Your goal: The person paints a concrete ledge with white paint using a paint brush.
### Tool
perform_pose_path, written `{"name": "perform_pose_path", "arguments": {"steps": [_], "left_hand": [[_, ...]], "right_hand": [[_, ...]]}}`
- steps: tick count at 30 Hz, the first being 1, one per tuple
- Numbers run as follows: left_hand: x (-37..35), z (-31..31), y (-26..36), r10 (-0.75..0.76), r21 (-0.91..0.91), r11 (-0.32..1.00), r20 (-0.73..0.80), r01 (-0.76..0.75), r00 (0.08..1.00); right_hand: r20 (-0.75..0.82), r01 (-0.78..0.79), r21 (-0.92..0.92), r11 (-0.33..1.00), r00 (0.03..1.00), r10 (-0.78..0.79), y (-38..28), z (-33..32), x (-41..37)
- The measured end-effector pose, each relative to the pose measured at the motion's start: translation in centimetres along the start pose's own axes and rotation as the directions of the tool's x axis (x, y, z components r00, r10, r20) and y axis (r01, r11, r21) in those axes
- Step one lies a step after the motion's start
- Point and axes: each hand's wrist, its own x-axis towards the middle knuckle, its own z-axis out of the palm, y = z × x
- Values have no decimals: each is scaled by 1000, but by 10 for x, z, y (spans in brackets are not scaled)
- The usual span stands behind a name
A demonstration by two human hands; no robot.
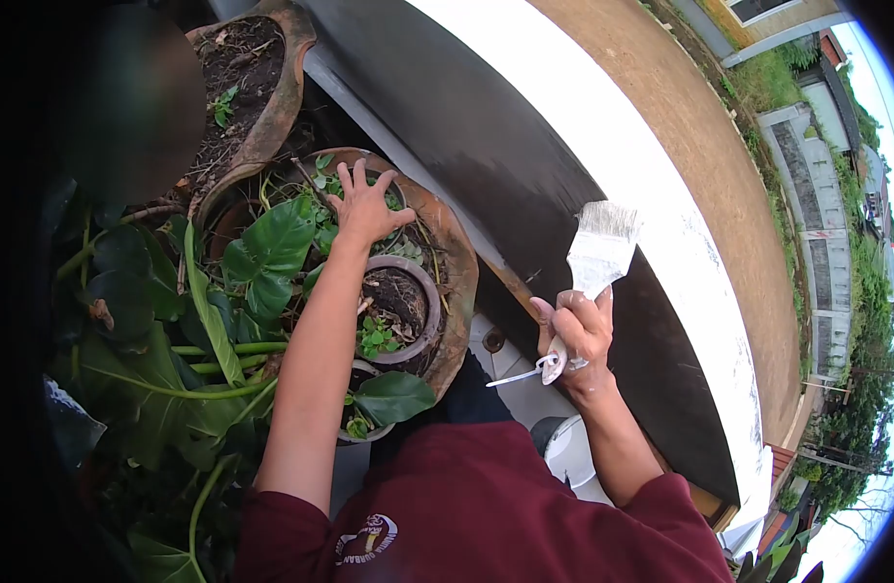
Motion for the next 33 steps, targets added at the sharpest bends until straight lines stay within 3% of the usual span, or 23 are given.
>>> {"name": "perform_pose_path", "arguments": {"steps": [3, 7, 11, 15, 17, 20, 24, 27, 31, 32, 33], "left_hand": [[-1, -4, 6, -2, 12, 1000, 27, 2, 1000], [-6, -14, 12, -17, 48, 999, 54, 14, 998], [-3, -6, 5, 10, 35, 999, 23, -11, 1000], [-3, -8, 5, -2, 7, 1000, 40, 2, 999], [-4, -12, 7, -18, 5, 1000, 58, 18, 998], [-3, -10, 6, -10, -7, 1000, 57, 11, 998], [-6, -8, 5, 12, -30, 999, 9, -12, 1000], [-3, -4, 2, 31, 33, 999, -7, -31, 999], [-2, -3, 0, 40, 6, 999, -24, -40, 999], [-5, -10, 4, 16, -4, 1000, 26, -15, 1000], [-4, -9, 4, 16, -19, 1000, 23, -16, 1000]], "right_hand": [[97, 162, 102, 982, 980, -172, -13, 19, 39], [317, 210, 163, 964, 914, -253, 3, 78, 129], [313, 98, 108, 989, 941, -128, 39, 57, 113], [139, -72, -21, 997, 987, 74, 7, 0, 29], [92, -109, -16, 994, 990, 110, -14, -9, 25], [91, 168, 163, 972, 979, -185, -21, 24, 66], [259, 236, 189, 953, 924, -280, -18, 109, 167], [198, 292, 150, 944, 927, -318, 19, 151, 204], [342, 67, 171, 983, 932, -123, 37, 68, 130], [215, 74, 167, 983, 970, -109, 36, 52, 95], [195, 8, 126, 992, 980, -33, 25, 27, 69]]}}
